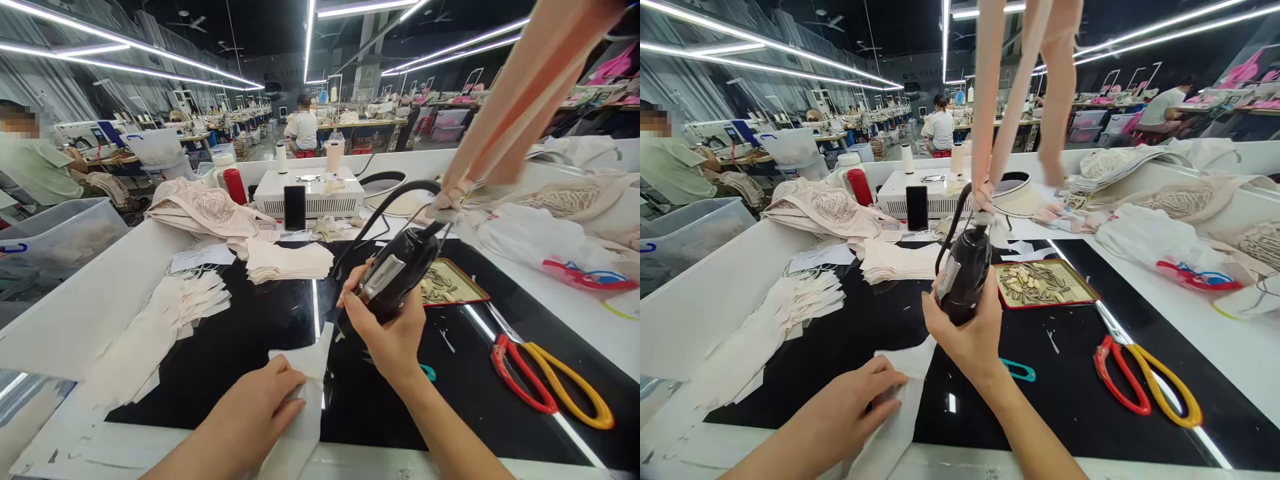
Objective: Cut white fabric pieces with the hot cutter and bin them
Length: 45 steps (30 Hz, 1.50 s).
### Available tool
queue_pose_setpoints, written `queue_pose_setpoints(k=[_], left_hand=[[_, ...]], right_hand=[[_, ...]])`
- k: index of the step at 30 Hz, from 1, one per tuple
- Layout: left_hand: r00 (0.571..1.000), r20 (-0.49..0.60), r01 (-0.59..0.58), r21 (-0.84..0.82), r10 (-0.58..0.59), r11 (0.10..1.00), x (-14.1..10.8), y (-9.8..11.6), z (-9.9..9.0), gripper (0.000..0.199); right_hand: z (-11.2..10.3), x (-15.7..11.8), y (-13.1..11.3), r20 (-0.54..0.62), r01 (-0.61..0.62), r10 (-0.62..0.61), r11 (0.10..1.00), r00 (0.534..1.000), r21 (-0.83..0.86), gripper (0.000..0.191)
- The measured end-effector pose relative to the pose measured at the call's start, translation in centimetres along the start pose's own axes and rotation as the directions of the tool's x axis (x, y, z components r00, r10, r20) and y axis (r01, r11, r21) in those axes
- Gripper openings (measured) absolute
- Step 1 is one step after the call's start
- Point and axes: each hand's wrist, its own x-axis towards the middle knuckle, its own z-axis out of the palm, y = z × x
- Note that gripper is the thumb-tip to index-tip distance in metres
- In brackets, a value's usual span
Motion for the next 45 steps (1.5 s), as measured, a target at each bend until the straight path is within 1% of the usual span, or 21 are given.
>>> queue_pose_setpoints(k=[1,2,3,4,6,8,10,12,15,18,21,27,33,37,45], left_hand=[[0.999,0.036,0.034,0.025,-0.034,0.999,0.2,0.2,-0.6,0.022],[0.998,0.039,0.045,0.061,-0.047,0.997,0.5,0.3,-1.1,0.021],[0.999,0.020,0.028,0.096,-0.030,0.995,1.0,0.2,-1.5,0.021],[1.000,-0.011,-0.012,0.124,0.013,0.992,1.6,0.1,-1.8,0.020],[0.983,-0.071,-0.157,0.142,0.168,0.977,3.2,-0.4,-2.0,0.019],[0.938,-0.092,-0.323,0.111,0.333,0.940,5.0,-1.2,-1.8,0.029],[0.900,-0.061,-0.426,0.077,0.431,0.901,6.6,-1.9,-1.6,0.044],[0.884,-0.019,-0.465,0.059,0.467,0.883,7.9,-2.5,-1.4,0.056],[0.894,0.038,-0.448,0.039,0.447,0.893,8.8,-3.0,-1.5,0.061],[0.901,0.075,-0.431,0.046,0.427,0.901,8.8,-3.4,-1.6,0.057],[0.905,0.090,-0.423,0.070,0.417,0.903,8.5,-3.9,-1.7,0.054],[0.911,0.074,-0.412,0.094,0.406,0.906,8.1,-4.8,-1.8,0.053],[0.919,0.083,-0.393,0.079,0.386,0.916,8.0,-4.7,-2.3,0.053],[0.911,0.082,-0.408,0.058,0.403,0.911,8.2,-4.8,-2.3,0.054],[0.895,0.074,-0.445,0.072,0.440,0.893,8.2,-5.3,-2.1,0.055]], right_hand=[[0.0,-0.1,0.1,-0.005,0.001,-0.001,1.000,1.000,0.017,0.034],[-0.2,-0.3,0.2,-0.007,-0.001,0.002,1.000,1.000,0.023,0.035],[-0.3,-0.4,0.3,-0.008,-0.006,0.006,1.000,1.000,0.017,0.036],[-0.5,-0.5,0.4,-0.006,-0.013,0.013,1.000,1.000,0.006,0.037],[-0.8,-0.8,0.7,0.009,-0.038,0.038,0.999,0.999,-0.013,0.042],[-1.1,-1.1,1.1,0.035,-0.061,0.061,0.998,0.998,-0.016,0.048],[-1.2,-1.3,1.6,0.052,-0.063,0.065,0.998,0.997,-0.027,0.053],[-1.2,-1.5,2.0,0.056,-0.048,0.051,0.997,0.997,-0.054,0.054],[-1.2,-1.6,2.3,0.058,-0.026,0.031,0.996,0.998,-0.084,0.053],[-0.9,-1.8,2.5,0.058,-0.037,0.042,0.996,0.997,-0.078,0.050],[-0.3,-2.0,2.6,0.042,-0.054,0.057,0.997,0.998,-0.050,0.044],[0.8,-2.1,2.9,0.036,-0.047,0.046,0.999,0.998,0.014,0.037],[1.1,-2.4,3.3,0.066,-0.043,0.042,0.999,0.997,0.015,0.034],[1.2,-2.6,3.3,0.055,-0.030,0.030,1.000,0.998,0.001,0.033],[1.1,-2.7,3.2,0.060,-0.064,0.063,0.998,0.996,0.021,0.033]])
